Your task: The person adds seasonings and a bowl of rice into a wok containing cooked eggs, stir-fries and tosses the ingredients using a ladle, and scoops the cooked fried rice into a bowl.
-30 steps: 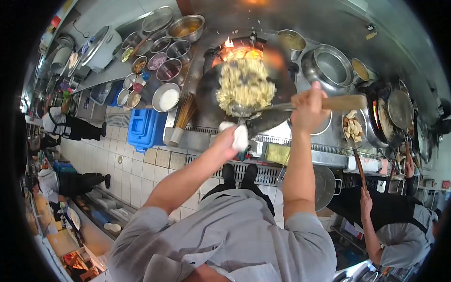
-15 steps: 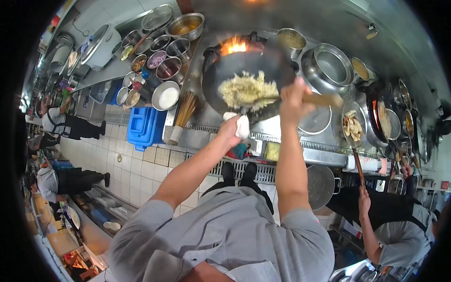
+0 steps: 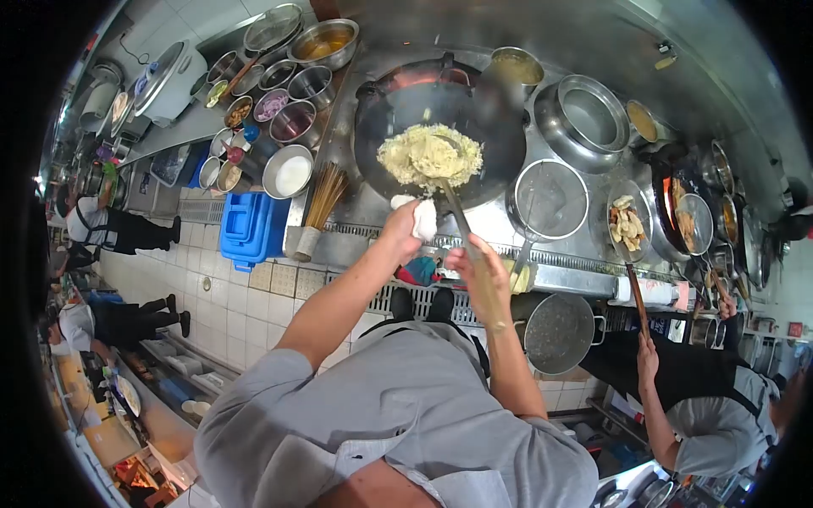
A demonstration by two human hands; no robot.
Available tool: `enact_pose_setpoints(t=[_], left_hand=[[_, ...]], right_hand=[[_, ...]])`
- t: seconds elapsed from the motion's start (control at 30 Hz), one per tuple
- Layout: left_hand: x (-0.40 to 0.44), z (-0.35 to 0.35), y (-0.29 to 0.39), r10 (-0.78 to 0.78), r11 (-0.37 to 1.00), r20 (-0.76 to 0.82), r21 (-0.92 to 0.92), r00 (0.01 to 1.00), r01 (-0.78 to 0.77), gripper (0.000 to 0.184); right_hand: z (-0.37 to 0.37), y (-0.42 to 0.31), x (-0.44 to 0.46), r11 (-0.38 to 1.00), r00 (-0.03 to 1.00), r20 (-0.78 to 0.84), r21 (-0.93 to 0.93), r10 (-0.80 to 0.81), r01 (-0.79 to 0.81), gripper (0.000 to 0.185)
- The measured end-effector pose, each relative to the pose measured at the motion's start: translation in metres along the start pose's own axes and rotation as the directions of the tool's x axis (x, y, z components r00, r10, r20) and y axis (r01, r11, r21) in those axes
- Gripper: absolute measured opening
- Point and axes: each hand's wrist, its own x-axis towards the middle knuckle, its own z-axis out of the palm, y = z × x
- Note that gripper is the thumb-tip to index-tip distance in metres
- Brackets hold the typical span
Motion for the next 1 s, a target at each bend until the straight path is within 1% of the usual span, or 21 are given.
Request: enact_pose_setpoints(t=[0.03, 0.07, 0.13, 0.2, 0.23, 0.27, 0.3, 0.37, 0.4, 0.47, 0.5, 0.53, 0.6, 0.67, 0.7, 0.77, 0.83, 0.9, 0.93, 0.97, 1.0], left_hand=[[0.010, 0.001, 0.003, 0.007, 1.000, 0.006, 0.007, 1.000, -0.007, 0.016], [0.023, -0.007, 0.001, 0.009, 1.000, 0.007, 0.017, 1.000, -0.009, 0.017], [0.054, -0.031, 0.001, 0.017, 0.990, 0.062, 0.139, 0.998, -0.025, 0.023], [0.056, -0.042, 0.010, 0.026, 0.972, 0.079, 0.233, 0.997, -0.044, 0.029], [0.043, -0.044, 0.016, 0.039, 0.965, 0.062, 0.256, 0.997, -0.054, 0.031], [0.024, -0.050, 0.024, 0.051, 0.958, 0.038, 0.282, 0.998, -0.060, 0.034], [-0.005, -0.061, 0.028, 0.068, 0.903, 0.052, 0.422, 0.996, -0.084, 0.034], [-0.068, -0.097, 0.039, 0.101, 0.720, 0.150, 0.671, 0.984, -0.176, 0.040], [-0.098, -0.127, 0.044, 0.101, 0.594, 0.226, 0.767, 0.969, -0.241, 0.047], [-0.121, -0.221, 0.027, 0.186, 0.353, 0.153, 0.911, 0.971, -0.211, 0.063], [-0.142, -0.252, 0.017, 0.232, 0.136, -0.032, 0.991, 0.972, 0.000, 0.069], [-0.160, -0.279, 0.008, 0.318, -0.078, -0.191, 0.971, 0.929, 0.226, 0.074], [-0.184, -0.356, -0.021, 0.306, -0.180, -0.385, 0.875, 0.871, 0.450, 0.078], [-0.187, -0.437, -0.072, 0.106, -0.483, -0.422, 0.769, 0.900, 0.418, 0.075], [-0.195, -0.409, -0.074, -0.032, -0.509, -0.478, 0.764, 0.878, 0.397, 0.072], [-0.158, -0.520, -0.155, -0.156, -0.352, -0.570, 0.795, 0.806, 0.494, 0.062], [-0.166, -0.539, -0.142, -0.216, -0.303, -0.338, 0.915, 0.916, 0.266, 0.063], [-0.168, -0.542, -0.137, -0.265, -0.229, -0.075, 0.973, 0.961, 0.013, 0.065], [-0.172, -0.525, -0.130, -0.304, -0.266, -0.061, 0.964, 0.951, -0.024, 0.066], [-0.170, -0.508, -0.121, -0.338, -0.338, -0.105, 0.941, 0.935, -0.017, 0.067], [-0.175, -0.462, -0.099, -0.359, -0.438, -0.198, 0.899, 0.912, 0.022, 0.068]], right_hand=[[0.009, 0.000, 0.004, 0.962, 0.963, -0.181, 0.224, 0.202, -0.159, 0.041], [-0.001, 0.004, 0.017, 0.880, 0.945, -0.090, 0.401, 0.316, -0.256, 0.040], [-0.032, 0.014, 0.048, 0.596, 0.867, 0.143, 0.672, 0.477, -0.439, 0.036], [-0.016, -0.009, 0.078, 0.833, 0.852, -0.041, 0.241, 0.521, -0.498, 0.039], [-0.003, -0.027, 0.092, 0.855, 0.849, -0.132, -0.015, 0.512, -0.518, 0.041], [0.009, -0.040, 0.097, 0.808, 0.849, -0.218, -0.264, 0.482, -0.527, 0.043], [0.016, -0.052, 0.092, 0.711, 0.885, -0.221, -0.531, 0.409, -0.461, 0.049], [0.017, -0.076, 0.087, 0.332, 0.950, -0.146, -0.913, 0.276, -0.236, 0.062], [0.006, -0.077, 0.084, 0.216, 0.981, -0.053, -0.972, 0.189, -0.094, 0.067], [-0.016, -0.068, 0.073, -0.056, 0.984, 0.170, -0.983, 0.057, 0.173, 0.078], [-0.020, -0.057, 0.069, -0.153, 0.985, 0.157, -0.974, 0.072, 0.166, 0.081], [-0.024, -0.043, 0.073, -0.242, 0.991, 0.070, -0.966, 0.118, 0.097, 0.080], [-0.041, -0.007, 0.077, -0.421, 0.977, -0.119, -0.906, 0.177, -0.034, 0.079], [-0.065, 0.014, 0.089, -0.373, 0.988, -0.081, -0.928, 0.135, -0.025, 0.072], [-0.065, 0.011, 0.096, -0.329, 0.991, -0.071, -0.944, 0.117, -0.029, 0.070], [-0.056, -0.009, 0.098, -0.278, 0.994, -0.094, -0.958, 0.060, -0.074, 0.058], [-0.072, -0.039, 0.082, -0.315, 0.999, -0.049, -0.948, 0.014, -0.042, 0.052], [-0.085, -0.095, 0.053, -0.349, 0.999, 0.049, -0.936, 0.001, 0.046, 0.049], [-0.084, -0.126, 0.039, -0.306, 0.988, 0.154, -0.942, -0.022, 0.140, 0.046], [-0.081, -0.153, 0.026, -0.420, 0.998, 0.057, -0.905, 0.037, 0.067, 0.045], [-0.077, -0.176, 0.016, -0.452, 0.996, 0.027, -0.890, 0.090, 0.065, 0.045]])
